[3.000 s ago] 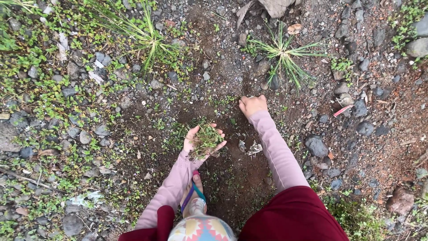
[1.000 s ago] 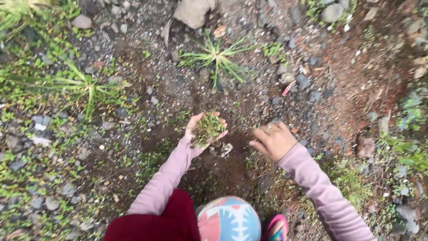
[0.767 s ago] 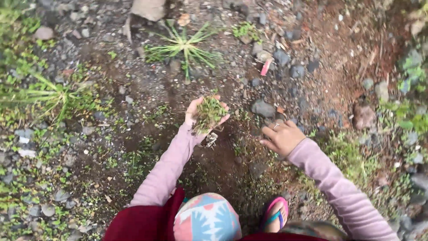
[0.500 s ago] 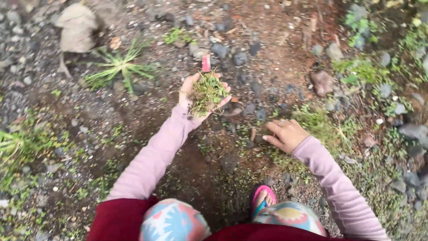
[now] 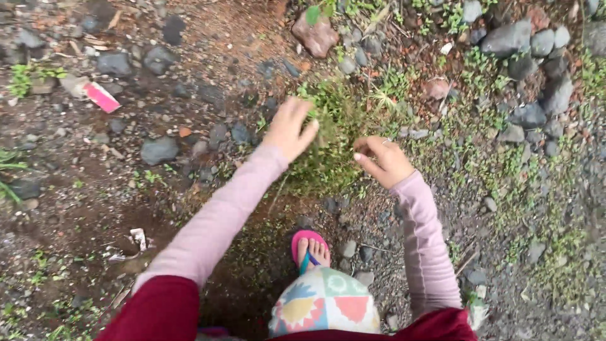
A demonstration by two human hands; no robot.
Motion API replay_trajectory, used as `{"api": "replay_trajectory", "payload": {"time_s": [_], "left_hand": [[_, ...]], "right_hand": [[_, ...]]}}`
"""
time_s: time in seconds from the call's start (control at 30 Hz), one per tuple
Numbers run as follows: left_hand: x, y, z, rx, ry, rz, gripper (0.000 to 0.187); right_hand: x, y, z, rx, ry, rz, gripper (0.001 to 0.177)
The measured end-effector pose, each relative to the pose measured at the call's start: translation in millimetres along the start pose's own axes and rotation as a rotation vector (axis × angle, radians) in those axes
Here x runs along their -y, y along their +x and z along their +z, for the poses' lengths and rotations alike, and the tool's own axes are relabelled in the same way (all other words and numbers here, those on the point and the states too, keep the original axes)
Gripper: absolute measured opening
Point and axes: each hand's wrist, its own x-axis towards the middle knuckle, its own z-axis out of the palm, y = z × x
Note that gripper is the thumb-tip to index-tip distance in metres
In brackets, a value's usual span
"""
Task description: Picking small weeds and grass from rocky soil by hand.
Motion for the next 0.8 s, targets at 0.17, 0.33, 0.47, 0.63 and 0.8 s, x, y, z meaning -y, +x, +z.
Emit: {"api": "replay_trajectory", "payload": {"time_s": [0.17, 0.33, 0.47, 0.63, 0.8], "left_hand": [[14, 5, 74, 0.239, 0.465, 0.053, 0.059], [22, 0, 32, -0.015, 0.295, 0.068, 0.059], [42, -18, -4, -0.286, -0.069, -0.030, 0.053], [76, -77, -55, -0.567, -1.422, -0.300, 0.079], [187, -162, -29, -0.810, -1.704, -0.608, 0.064]], "right_hand": [[-30, 12, 11, -0.068, 0.020, -0.073, 0.027], [14, 85, 10, -0.188, 0.058, -0.268, 0.020], [112, 136, 1, -0.251, 0.137, -0.424, 0.018], [220, 143, 50, -0.072, 0.539, -0.570, 0.019], [300, 104, 172, 1.426, 1.781, -0.384, 0.065]]}}
